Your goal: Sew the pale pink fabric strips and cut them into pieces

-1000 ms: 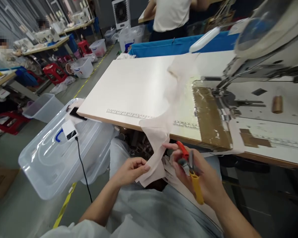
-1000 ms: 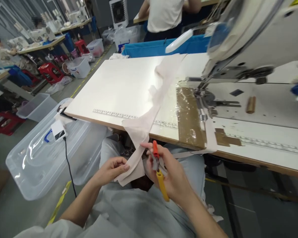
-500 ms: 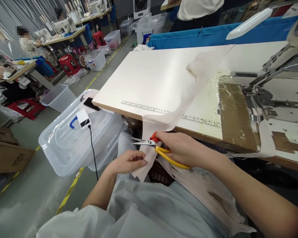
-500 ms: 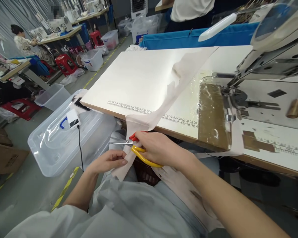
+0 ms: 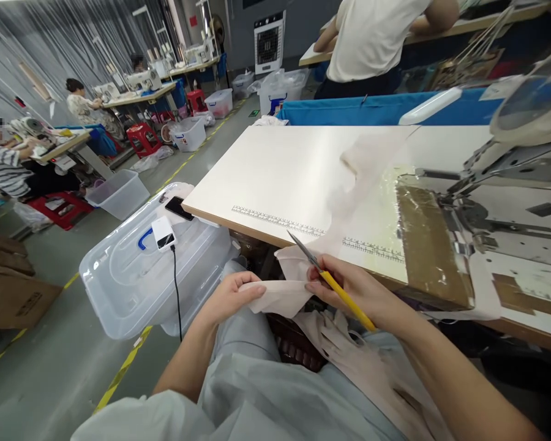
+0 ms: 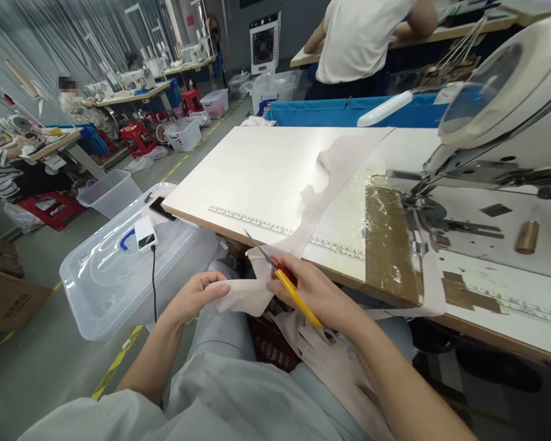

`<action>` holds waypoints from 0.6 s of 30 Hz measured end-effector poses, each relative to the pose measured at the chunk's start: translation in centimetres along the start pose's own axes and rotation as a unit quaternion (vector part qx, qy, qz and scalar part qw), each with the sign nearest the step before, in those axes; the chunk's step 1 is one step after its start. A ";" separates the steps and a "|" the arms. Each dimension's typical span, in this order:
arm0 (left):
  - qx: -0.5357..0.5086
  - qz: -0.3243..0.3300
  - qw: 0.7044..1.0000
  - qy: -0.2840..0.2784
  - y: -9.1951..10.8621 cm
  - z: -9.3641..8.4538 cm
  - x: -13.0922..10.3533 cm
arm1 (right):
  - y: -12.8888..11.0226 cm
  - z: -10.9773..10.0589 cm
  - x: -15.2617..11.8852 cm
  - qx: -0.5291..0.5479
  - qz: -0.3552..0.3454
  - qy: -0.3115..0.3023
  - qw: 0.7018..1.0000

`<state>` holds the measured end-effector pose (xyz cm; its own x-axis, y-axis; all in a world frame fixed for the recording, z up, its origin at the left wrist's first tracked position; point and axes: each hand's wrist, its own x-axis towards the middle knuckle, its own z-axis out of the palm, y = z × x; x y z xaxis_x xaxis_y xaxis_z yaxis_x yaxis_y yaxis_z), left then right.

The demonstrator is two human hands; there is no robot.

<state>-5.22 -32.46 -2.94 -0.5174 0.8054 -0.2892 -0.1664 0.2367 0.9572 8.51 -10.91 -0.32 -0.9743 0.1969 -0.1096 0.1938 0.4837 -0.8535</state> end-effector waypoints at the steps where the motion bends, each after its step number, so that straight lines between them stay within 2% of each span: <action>1: -0.011 0.003 1.000 0.010 0.1 0.2 0.2 | 0.2 0.1 -0.3 0.042 0.002 0.011 0.999; 4: -0.047 0.004 0.998 0.040 0.3 0.7 0.9 | 0.7 0.3 -1.0 0.123 0.009 0.052 0.991; 8: -0.076 0.009 0.996 0.054 0.5 1.3 1.6 | 1.7 0.5 -1.5 0.157 0.037 0.093 0.983; 12: -0.083 0.016 0.995 0.050 0.3 1.7 2.0 | 2.5 0.8 -1.8 0.156 0.042 0.101 0.982; 18: -0.101 0.015 0.991 0.082 -0.2 2.3 2.0 | 3.1 1.4 -1.9 0.176 0.080 0.090 0.977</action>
<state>-4.34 -29.62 -3.67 -0.6518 0.7069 -0.2749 -0.3047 0.0879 0.9484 10.79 -10.97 -3.47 -0.8924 0.4085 -0.1918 0.2600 0.1180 -0.9584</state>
